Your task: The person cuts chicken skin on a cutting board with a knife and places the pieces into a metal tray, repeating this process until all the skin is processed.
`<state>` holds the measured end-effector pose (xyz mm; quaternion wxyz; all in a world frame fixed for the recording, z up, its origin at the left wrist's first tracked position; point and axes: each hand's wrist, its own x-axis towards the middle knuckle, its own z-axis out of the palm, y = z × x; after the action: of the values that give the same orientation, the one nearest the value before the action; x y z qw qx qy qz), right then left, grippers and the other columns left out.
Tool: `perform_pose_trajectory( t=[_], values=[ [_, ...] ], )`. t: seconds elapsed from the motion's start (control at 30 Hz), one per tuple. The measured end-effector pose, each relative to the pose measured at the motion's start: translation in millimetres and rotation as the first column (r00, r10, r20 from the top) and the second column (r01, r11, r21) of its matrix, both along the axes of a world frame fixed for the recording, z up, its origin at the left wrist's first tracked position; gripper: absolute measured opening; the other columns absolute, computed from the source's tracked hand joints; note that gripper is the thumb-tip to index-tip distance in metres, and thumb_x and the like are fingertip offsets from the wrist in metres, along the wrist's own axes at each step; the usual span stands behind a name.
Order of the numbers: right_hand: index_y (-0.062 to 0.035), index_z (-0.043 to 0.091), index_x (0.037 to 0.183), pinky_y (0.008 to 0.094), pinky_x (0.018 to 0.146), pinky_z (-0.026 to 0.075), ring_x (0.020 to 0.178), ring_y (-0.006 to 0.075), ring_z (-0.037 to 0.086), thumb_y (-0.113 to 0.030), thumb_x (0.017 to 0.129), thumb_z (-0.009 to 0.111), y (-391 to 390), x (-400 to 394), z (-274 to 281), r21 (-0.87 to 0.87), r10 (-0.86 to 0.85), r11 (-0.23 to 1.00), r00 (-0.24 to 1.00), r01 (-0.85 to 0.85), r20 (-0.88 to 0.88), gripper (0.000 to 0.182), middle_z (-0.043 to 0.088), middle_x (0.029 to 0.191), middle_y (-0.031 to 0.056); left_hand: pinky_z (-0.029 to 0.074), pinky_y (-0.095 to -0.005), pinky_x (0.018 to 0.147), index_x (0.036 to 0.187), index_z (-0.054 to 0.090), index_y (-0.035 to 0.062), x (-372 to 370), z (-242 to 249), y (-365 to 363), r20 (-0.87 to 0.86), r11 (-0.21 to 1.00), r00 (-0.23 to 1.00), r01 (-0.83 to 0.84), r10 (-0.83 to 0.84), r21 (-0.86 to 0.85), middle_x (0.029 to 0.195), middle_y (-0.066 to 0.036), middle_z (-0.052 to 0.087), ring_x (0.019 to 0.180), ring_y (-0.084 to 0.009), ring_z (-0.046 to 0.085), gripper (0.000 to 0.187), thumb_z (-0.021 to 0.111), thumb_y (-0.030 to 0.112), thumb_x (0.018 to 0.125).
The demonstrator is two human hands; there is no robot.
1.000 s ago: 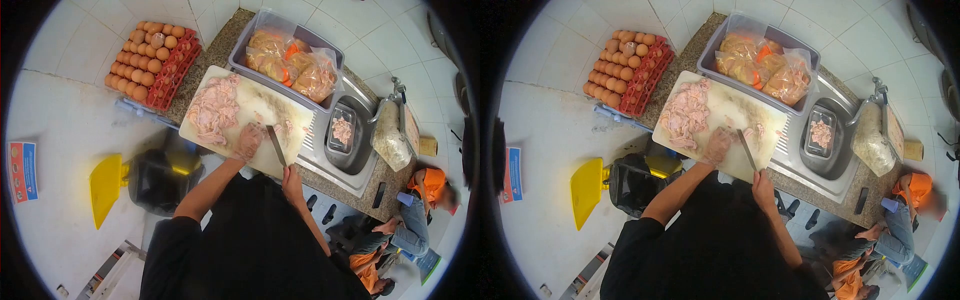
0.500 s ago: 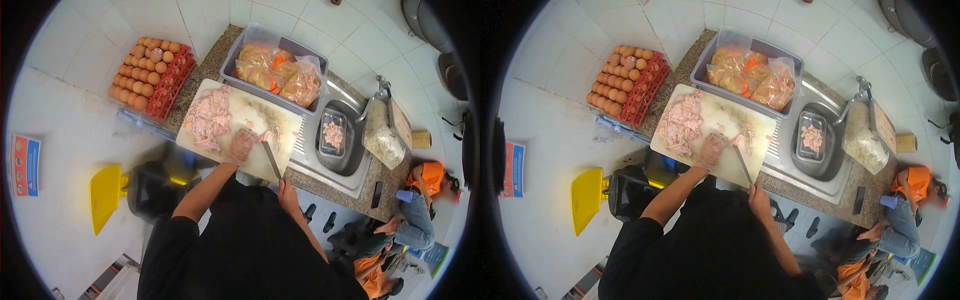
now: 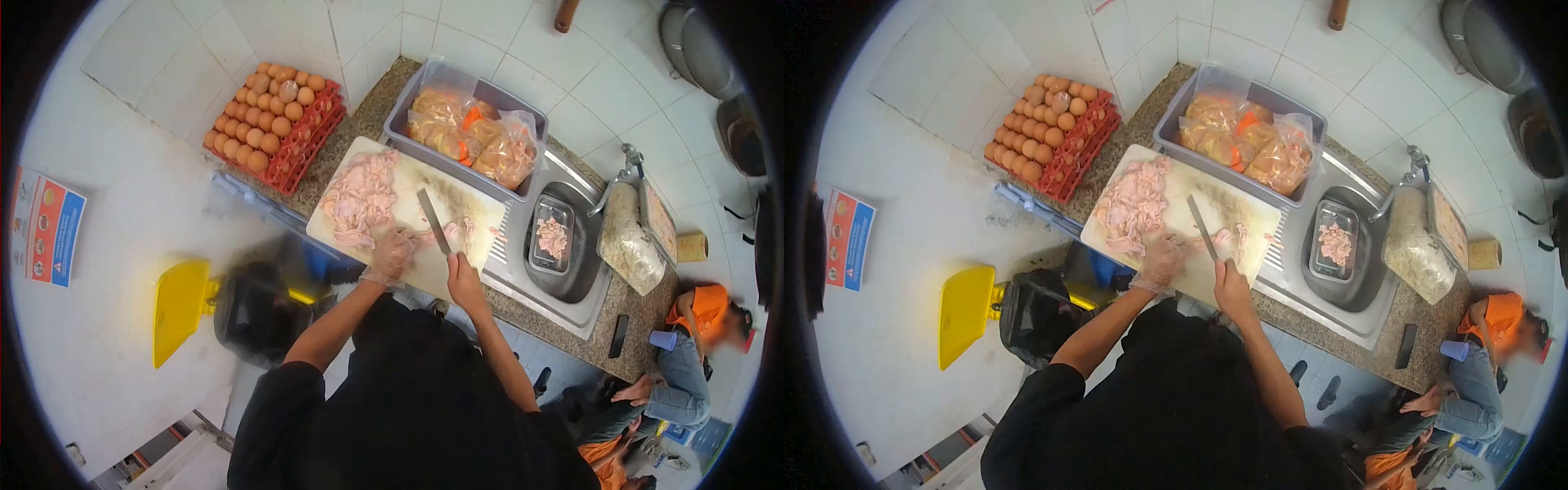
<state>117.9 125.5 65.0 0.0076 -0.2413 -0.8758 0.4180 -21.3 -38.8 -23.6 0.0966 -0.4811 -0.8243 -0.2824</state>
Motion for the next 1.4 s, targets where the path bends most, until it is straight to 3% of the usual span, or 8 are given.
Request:
perform_pose_trajectory(
  t=[0.37,0.47,0.57,0.87,1.07,1.13,1.27,1.4],
  values=[
    [-0.003,0.051,0.105,0.0631,0.067,0.044,0.08,0.0572,0.061,-0.029,0.109,0.042,-11,20,16,0.07,-0.065,0.996,0.989,0.056,0.134,0.028,0.063,0.08,0.0338,0.051,-0.0381,0.094,0.115,0.072,0.0107,2,45,-3,-0.054,1.0,0.998,-0.021,0.021,0.008,0.101,-0.005,0.066,0.104,-0.0242,0.06,0.033,0.061,0.015,0.084],
    [-0.0027,0.051,0.104,0.0628,0.066,0.041,0.082,0.0568,0.061,-0.028,0.109,0.043,-24,31,-5,0.018,-0.035,0.999,0.989,0.033,0.141,0.027,0.062,0.081,0.0334,0.054,-0.0388,0.088,0.095,0.071,0.0078,-4,29,-4,-0.099,0.997,0.994,0.05,-0.044,0.055,0.102,-0.008,0.066,0.099,-0.0274,0.062,0.017,0.067,0.013,0.079],
    [-0.003,0.051,0.105,0.0624,0.065,0.041,0.08,0.0561,0.061,-0.027,0.109,0.043,-24,24,-8,0.05,-0.05,0.998,0.99,0.044,0.129,0.026,0.062,0.079,0.0332,0.054,-0.0433,0.079,0.094,0.073,0.0081,2,9,-3,0.288,0.967,0.951,-0.173,0.114,0.187,0.091,-0.011,0.067,0.088,-0.0299,0.064,0.014,0.066,0.011,0.083],
    [-0.0008,0.052,0.102,0.0579,0.063,0.042,0.076,0.0548,0.06,-0.029,0.11,0.04,-5,2,19,0.02,-0.244,0.97,0.966,0.243,0.091,0.032,0.061,0.078,0.0323,0.05,-0.0491,0.085,0.1,0.075,0.0078,-20,69,25,0.345,0.97,0.907,-0.237,0.241,-0.055,0.108,-0.015,0.068,0.097,-0.0346,0.064,0.023,0.061,0.024,0.093],
    [0.0015,0.054,0.099,0.0592,0.067,0.043,0.082,0.0566,0.06,-0.03,0.11,0.04,-1,49,-17,0.011,-0.272,0.962,0.962,0.272,-0.005,0.036,0.062,0.081,0.0344,0.053,-0.044,0.088,0.104,0.074,0.0041,-23,20,64,-0.116,0.874,0.983,-0.18,0.143,-0.452,0.112,-0.019,0.071,0.099,-0.033,0.068,0.028,0.064,0.026,0.089],
    [0.0023,0.055,0.1,0.0598,0.068,0.043,0.083,0.0571,0.06,-0.031,0.11,0.04,4,46,-6,0.061,-0.326,0.945,0.944,0.323,0.048,0.037,0.062,0.083,0.0352,0.054,-0.0451,0.086,0.102,0.074,0.0043,-41,33,73,0.177,0.789,0.974,-0.004,0.142,-0.614,0.108,-0.018,0.072,0.095,-0.0321,0.07,0.028,0.064,0.028,0.09],
    [0.0011,0.056,0.102,0.0566,0.07,0.045,0.086,0.0563,0.06,-0.035,0.111,0.038,17,54,-5,-0.017,-0.415,0.909,0.908,0.416,0.052,0.041,0.063,0.087,0.0333,0.055,-0.041,0.078,0.1,0.073,0.0038,-67,70,74,0.805,0.964,0.559,0.039,0.199,-0.264,0.095,-0.013,0.074,0.085,-0.0257,0.071,0.029,0.06,0.03,0.099],
    [0.0032,0.055,0.102,0.0591,0.069,0.044,0.086,0.0578,0.06,-0.035,0.11,0.039,30,70,6,-0.046,-0.436,0.9,0.899,0.434,-0.039,0.043,0.062,0.086,0.0356,0.054,-0.0353,0.076,0.107,0.067,-0.0008,-58,131,92,0.993,0.981,0.034,-0.151,-0.116,0.12,0.097,-0.009,0.071,0.088,-0.0199,0.068,0.038,0.057,0.035,0.104]
  ],
)
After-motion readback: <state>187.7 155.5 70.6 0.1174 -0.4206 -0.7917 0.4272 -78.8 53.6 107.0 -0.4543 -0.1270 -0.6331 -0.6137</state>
